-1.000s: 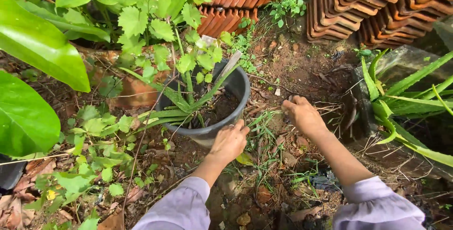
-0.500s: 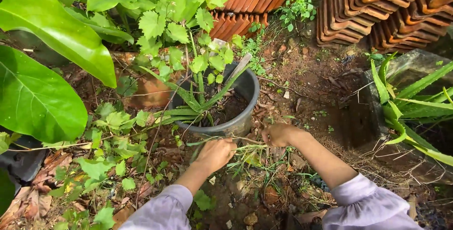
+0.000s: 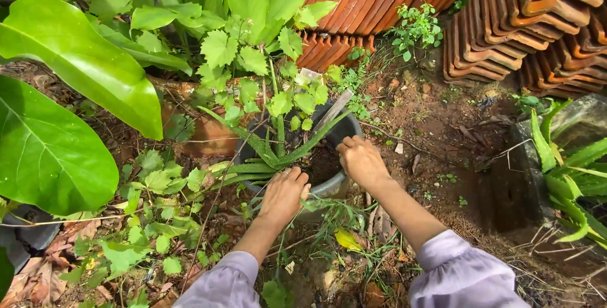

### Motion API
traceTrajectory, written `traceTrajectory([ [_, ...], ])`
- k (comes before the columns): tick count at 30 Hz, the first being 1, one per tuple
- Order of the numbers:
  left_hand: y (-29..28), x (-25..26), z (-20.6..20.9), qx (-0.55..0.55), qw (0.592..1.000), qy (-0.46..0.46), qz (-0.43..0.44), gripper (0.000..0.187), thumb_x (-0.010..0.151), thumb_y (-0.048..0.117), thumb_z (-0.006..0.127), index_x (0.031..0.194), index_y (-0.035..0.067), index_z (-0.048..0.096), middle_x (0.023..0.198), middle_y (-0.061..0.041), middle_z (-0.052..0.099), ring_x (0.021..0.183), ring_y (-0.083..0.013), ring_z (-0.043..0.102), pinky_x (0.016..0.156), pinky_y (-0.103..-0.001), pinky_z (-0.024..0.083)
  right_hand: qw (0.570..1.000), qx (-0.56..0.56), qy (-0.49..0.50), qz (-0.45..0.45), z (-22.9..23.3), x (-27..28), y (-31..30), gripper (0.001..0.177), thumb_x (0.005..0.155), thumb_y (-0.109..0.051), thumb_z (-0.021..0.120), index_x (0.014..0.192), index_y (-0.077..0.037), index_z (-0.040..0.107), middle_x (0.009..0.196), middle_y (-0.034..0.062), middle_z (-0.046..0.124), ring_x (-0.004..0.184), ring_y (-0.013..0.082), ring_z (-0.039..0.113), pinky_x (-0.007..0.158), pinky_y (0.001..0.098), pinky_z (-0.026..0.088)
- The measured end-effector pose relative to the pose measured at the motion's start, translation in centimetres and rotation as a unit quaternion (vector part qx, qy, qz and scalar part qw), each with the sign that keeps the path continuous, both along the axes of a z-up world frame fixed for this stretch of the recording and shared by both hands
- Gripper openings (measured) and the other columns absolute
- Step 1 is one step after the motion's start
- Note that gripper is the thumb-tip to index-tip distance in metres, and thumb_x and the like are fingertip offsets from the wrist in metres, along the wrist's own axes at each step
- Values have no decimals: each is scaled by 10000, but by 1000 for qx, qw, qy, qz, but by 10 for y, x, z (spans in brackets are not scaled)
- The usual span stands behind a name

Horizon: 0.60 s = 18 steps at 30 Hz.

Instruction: Tending to various potted plants by inspecting leaves, moving pots, and adjusting soil.

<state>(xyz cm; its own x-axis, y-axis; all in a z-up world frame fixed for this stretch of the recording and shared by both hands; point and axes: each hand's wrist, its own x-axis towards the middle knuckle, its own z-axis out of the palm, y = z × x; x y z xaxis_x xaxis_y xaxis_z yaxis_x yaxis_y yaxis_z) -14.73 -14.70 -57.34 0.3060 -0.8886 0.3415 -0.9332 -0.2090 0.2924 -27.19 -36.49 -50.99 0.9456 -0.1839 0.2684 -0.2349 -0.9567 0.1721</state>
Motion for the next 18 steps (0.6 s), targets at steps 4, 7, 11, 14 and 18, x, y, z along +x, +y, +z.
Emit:
traceTrajectory([
  [4,-7,7,-23,-12,1000,-3,13,198,1013,287,544,940,126,634,947,-67,586,918,-289,635,790,-417,518,992,69,98,-50,-29,37,-6,192,969,-87,562,986,-132,748,999,74,706,981,240,641,771,346,555],
  [7,-10,11,-27,-54,997,-48,19,254,1029,303,528,895,115,636,930,-82,594,891,-290,622,754,-397,490,977,92,179,-66,-57,69,-26,321,963,-132,476,1155,-129,733,1211,73,698,1161,302,605,925,457,529],
  [11,-10,15,-33,-96,991,-90,7,307,1031,340,500,832,131,604,895,-80,579,856,-273,598,705,-377,455,935,111,313,-122,-104,98,-46,494,969,-168,473,1455,-202,552,1545,22,497,1407,311,439,1131,569,350],
  [14,-11,20,-30,-115,987,-115,-4,310,1043,325,481,816,142,587,855,-56,554,811,-251,576,676,-355,429,916,127,356,-139,-131,109,-58,529,980,-173,462,1507,-200,500,1600,22,436,1477,315,357,1180,612,254],
  [18,-9,14,-20,-38,995,-91,9,186,1021,219,536,1008,95,675,1029,-92,663,942,-273,602,834,-428,466,827,165,503,-189,-67,121,-32,658,990,-19,343,1617,-201,262,1690,58,223,1592,285,84,1260,589,83],
])
